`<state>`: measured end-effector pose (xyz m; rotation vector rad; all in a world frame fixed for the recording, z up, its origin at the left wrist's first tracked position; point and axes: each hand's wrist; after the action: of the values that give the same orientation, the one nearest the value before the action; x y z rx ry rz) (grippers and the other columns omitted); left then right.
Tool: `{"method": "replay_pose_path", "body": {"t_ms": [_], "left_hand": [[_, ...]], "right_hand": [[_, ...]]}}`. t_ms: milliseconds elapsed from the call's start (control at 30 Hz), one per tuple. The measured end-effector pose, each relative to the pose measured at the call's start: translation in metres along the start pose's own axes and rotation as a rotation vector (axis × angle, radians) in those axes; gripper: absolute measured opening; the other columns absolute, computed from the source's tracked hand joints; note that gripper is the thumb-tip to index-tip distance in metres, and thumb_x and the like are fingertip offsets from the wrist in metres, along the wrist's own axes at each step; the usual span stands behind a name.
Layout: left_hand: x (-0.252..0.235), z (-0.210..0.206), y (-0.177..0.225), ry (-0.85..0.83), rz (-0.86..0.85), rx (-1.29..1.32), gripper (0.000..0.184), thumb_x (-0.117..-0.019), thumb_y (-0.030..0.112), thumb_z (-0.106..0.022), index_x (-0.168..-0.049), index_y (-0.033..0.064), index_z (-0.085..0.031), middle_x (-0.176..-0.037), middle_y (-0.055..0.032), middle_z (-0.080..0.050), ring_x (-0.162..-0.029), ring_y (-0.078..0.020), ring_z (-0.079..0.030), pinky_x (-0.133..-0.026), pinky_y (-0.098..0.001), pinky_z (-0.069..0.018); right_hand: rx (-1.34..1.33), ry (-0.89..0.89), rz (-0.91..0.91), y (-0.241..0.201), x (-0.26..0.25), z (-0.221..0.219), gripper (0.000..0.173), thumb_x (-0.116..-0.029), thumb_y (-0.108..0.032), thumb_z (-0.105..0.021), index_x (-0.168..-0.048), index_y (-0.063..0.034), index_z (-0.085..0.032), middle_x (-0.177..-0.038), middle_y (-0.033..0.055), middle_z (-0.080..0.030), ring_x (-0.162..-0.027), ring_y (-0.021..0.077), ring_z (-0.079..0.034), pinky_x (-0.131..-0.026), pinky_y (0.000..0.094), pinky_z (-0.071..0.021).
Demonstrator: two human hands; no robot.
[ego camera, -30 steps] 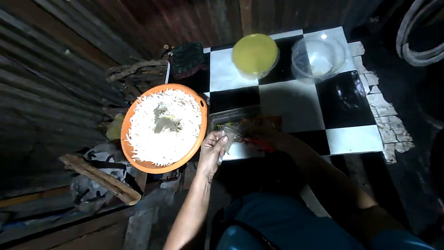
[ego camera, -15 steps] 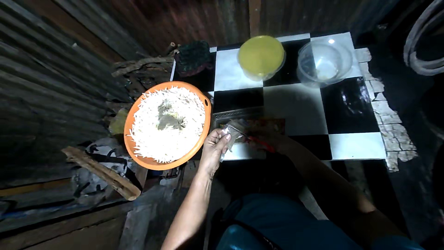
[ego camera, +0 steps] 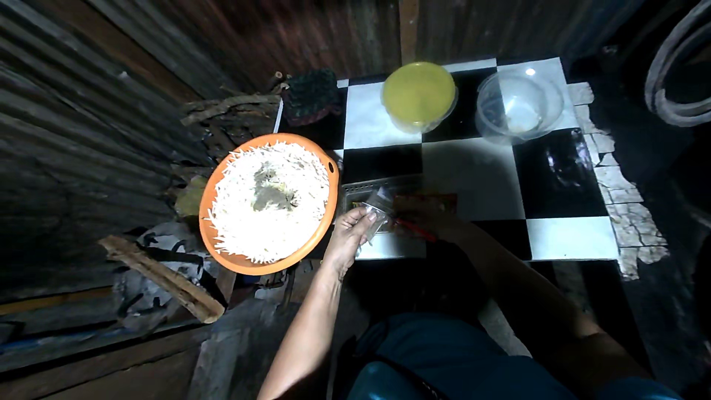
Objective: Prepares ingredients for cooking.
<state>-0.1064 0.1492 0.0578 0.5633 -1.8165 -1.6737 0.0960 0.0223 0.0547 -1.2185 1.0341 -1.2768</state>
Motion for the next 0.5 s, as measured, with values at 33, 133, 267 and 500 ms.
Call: {"method": "replay_pose_path", "body": {"t_ms": [33, 133, 267, 500], "left_hand": [[-0.001, 0.001, -0.001, 0.000, 0.002, -0.006, 0.017, -0.1008, 0.008, -0.058, -0.090, 0.0117, -0.071, -0.064, 0.0054, -0.056, -0.049, -0.0004, -0.044, -0.048, -0.0154, -0.0389], [-0.004, 0.001, -0.002, 0.005, 0.005, -0.001, 0.019, -0.1012, 0.008, -0.058, -0.088, 0.0113, -0.071, -0.064, 0.0050, -0.057, -0.050, -0.0005, -0.044, -0.048, -0.0158, -0.0386], [-0.007, 0.001, -0.003, 0.000, 0.016, 0.010, 0.018, -0.1012, 0.008, -0.058, -0.087, 0.0105, -0.070, -0.065, 0.0045, -0.058, -0.050, -0.0004, -0.044, -0.047, -0.0159, -0.0388], [-0.011, 0.000, -0.006, -0.018, 0.042, 0.000, 0.019, -0.1012, 0.008, -0.058, -0.085, 0.0098, -0.068, -0.060, 0.0043, -0.052, -0.048, -0.0016, -0.041, -0.047, -0.0167, -0.0368]], "right_hand": [[0.023, 0.024, 0.034, 0.002, -0.001, 0.000, 0.027, -0.0972, -0.019, -0.070, -0.119, -0.0032, -0.066, -0.095, 0.0039, -0.067, -0.078, 0.0041, -0.060, -0.070, 0.0207, -0.0528], [0.046, 0.055, 0.093, 0.004, -0.001, 0.000, 0.025, -0.0976, -0.017, -0.069, -0.117, -0.0016, -0.067, -0.095, 0.0054, -0.068, -0.077, 0.0052, -0.061, -0.069, 0.0212, -0.0534], [0.141, 0.052, 0.119, 0.008, -0.007, 0.002, 0.027, -0.0966, -0.019, -0.071, -0.118, -0.0024, -0.069, -0.102, 0.0089, -0.067, -0.083, 0.0099, -0.063, -0.075, 0.0262, -0.0551], [0.361, 0.055, 0.008, 0.001, -0.018, 0.011, 0.029, -0.0980, -0.017, -0.070, -0.126, -0.0066, -0.069, -0.107, 0.0131, -0.071, -0.091, 0.0214, -0.068, -0.084, 0.0409, -0.0578]]}}
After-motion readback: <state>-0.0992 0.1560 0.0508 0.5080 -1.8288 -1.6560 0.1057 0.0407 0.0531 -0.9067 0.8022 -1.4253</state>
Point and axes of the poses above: each hand's wrist, its own x-axis away from the middle knuckle, its own z-axis out of the back of the hand, y = z × x
